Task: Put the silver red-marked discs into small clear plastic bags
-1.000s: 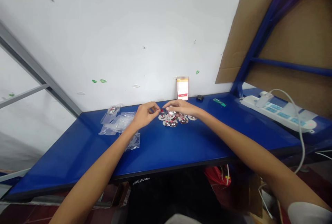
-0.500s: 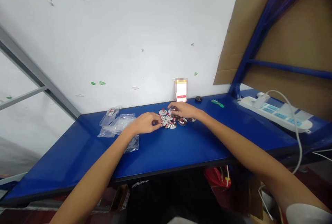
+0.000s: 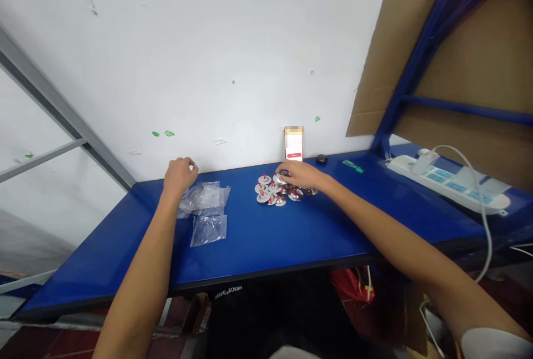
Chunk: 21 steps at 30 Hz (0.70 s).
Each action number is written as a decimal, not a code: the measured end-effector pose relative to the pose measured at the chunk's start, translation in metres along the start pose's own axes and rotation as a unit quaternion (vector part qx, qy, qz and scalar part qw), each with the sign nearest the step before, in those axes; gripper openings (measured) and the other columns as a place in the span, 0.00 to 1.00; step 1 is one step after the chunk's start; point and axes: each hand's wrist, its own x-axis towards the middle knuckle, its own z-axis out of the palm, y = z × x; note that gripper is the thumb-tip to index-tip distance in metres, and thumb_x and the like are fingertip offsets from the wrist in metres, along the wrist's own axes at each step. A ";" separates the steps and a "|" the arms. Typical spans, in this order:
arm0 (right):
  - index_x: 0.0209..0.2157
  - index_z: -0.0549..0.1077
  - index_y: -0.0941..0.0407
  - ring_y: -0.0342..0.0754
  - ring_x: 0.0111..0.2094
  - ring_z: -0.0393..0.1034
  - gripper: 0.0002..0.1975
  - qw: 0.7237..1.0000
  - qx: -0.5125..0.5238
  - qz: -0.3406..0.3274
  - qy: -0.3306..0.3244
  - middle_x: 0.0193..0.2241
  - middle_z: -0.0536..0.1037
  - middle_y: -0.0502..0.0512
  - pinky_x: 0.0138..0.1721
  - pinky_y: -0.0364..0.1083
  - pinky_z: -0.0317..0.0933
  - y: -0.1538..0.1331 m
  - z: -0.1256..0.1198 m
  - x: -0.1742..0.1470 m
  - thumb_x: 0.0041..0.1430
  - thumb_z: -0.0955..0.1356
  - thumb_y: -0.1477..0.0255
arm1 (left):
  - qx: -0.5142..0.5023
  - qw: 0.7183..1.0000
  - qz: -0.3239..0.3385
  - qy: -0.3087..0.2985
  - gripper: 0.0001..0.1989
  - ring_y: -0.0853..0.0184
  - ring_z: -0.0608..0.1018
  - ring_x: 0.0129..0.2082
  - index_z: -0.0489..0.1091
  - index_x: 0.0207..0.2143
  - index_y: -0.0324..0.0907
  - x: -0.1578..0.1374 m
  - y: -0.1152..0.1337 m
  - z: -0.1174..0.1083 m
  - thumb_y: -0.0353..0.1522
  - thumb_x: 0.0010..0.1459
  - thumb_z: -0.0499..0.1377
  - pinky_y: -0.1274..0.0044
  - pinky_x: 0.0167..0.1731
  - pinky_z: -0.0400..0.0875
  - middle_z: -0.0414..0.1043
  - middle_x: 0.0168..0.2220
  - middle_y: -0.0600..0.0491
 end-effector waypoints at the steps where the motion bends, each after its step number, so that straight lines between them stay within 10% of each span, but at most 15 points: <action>1: 0.55 0.79 0.56 0.56 0.47 0.77 0.15 1.000 -0.002 0.000 0.003 0.51 0.81 0.63 0.45 0.49 0.67 -0.001 0.000 0.000 0.73 0.67 0.66 | 0.019 1.000 -0.021 -0.005 0.21 0.42 0.75 0.56 0.78 0.52 0.35 0.002 -0.011 0.006 0.39 0.66 0.55 0.58 0.59 0.67 0.77 0.52 0.31; 9: 0.51 0.81 0.55 0.57 0.48 0.77 0.13 1.000 0.008 -0.009 0.019 0.50 0.83 0.62 0.45 0.50 0.67 -0.007 -0.005 -0.001 0.73 0.68 0.67 | 0.001 0.984 -0.068 -0.163 0.21 0.41 0.80 0.56 0.81 0.51 0.41 0.008 -0.041 0.040 0.41 0.58 0.62 0.60 0.55 0.72 0.81 0.53 0.33; 21: 0.48 0.82 0.55 0.56 0.45 0.78 0.12 0.997 0.016 -0.015 0.068 0.48 0.84 0.60 0.42 0.49 0.65 -0.016 -0.012 -0.002 0.70 0.67 0.72 | 0.016 0.987 -0.139 -0.075 0.21 0.39 0.81 0.50 0.79 0.50 0.38 -0.001 -0.037 0.020 0.40 0.65 0.54 0.58 0.47 0.74 0.79 0.50 0.28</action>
